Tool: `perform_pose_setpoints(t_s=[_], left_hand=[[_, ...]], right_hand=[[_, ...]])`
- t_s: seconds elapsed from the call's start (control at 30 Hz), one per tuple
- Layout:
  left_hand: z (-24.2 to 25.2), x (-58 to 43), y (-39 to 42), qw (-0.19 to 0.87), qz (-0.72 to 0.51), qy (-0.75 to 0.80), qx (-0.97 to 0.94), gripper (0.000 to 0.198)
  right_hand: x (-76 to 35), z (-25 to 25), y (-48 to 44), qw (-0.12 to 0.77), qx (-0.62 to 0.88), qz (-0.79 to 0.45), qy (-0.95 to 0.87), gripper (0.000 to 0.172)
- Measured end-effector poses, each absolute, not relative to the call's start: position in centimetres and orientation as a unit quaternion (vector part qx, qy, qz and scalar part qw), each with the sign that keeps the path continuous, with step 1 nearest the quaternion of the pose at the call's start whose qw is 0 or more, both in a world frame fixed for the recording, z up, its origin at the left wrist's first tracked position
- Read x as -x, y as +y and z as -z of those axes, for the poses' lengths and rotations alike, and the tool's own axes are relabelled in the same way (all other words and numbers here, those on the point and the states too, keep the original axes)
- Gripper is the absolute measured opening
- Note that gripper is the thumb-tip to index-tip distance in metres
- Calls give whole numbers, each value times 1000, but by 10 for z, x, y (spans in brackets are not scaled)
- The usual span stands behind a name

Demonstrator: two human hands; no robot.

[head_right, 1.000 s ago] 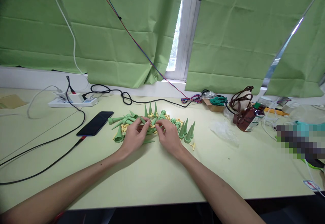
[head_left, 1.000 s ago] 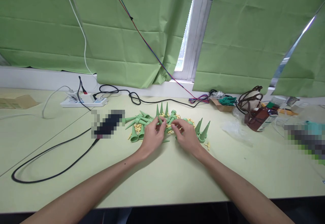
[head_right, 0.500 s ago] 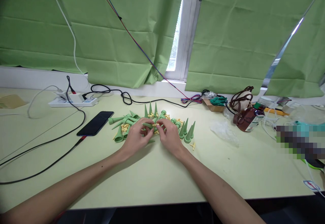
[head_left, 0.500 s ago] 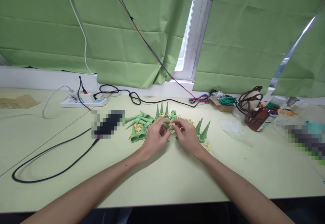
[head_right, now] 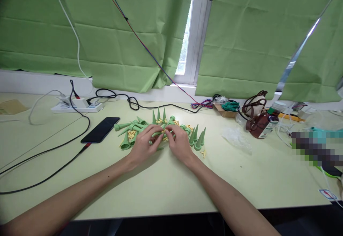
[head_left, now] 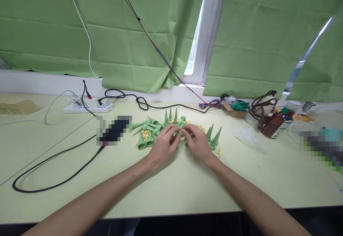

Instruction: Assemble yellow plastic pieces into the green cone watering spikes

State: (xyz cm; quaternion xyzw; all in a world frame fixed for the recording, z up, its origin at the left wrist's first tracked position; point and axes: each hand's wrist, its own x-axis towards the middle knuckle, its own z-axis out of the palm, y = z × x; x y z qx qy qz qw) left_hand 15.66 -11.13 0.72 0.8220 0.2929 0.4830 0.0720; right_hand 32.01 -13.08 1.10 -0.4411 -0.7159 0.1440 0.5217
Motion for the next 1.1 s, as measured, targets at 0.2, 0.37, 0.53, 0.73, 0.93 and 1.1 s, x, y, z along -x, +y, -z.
perform_pose_setpoints(t_s=[0.2,0.37,0.53,0.73,0.93,1.1], left_hand=[[-7,-155,-109,18,-476,263,-839,16],[-7,-154,-109,3,-472,255,-844,17],[-7,-154,-110,-7,-476,239,-846,18],[-8,-154,-111,-8,-476,238,-847,17],[-8,-154,-111,-3,-472,239,-848,17],[-7,-154,-112,-7,-475,240,-847,16]], right_hand=[[-321,-9,-130,520,438,-148,-719,18],[-321,-7,-130,515,438,-156,-720,19],[-320,-8,-130,514,438,-156,-721,20],[-320,-9,-130,512,437,-159,-722,20],[-320,-8,-130,508,438,-162,-723,20],[-320,-8,-130,505,439,-162,-725,21]])
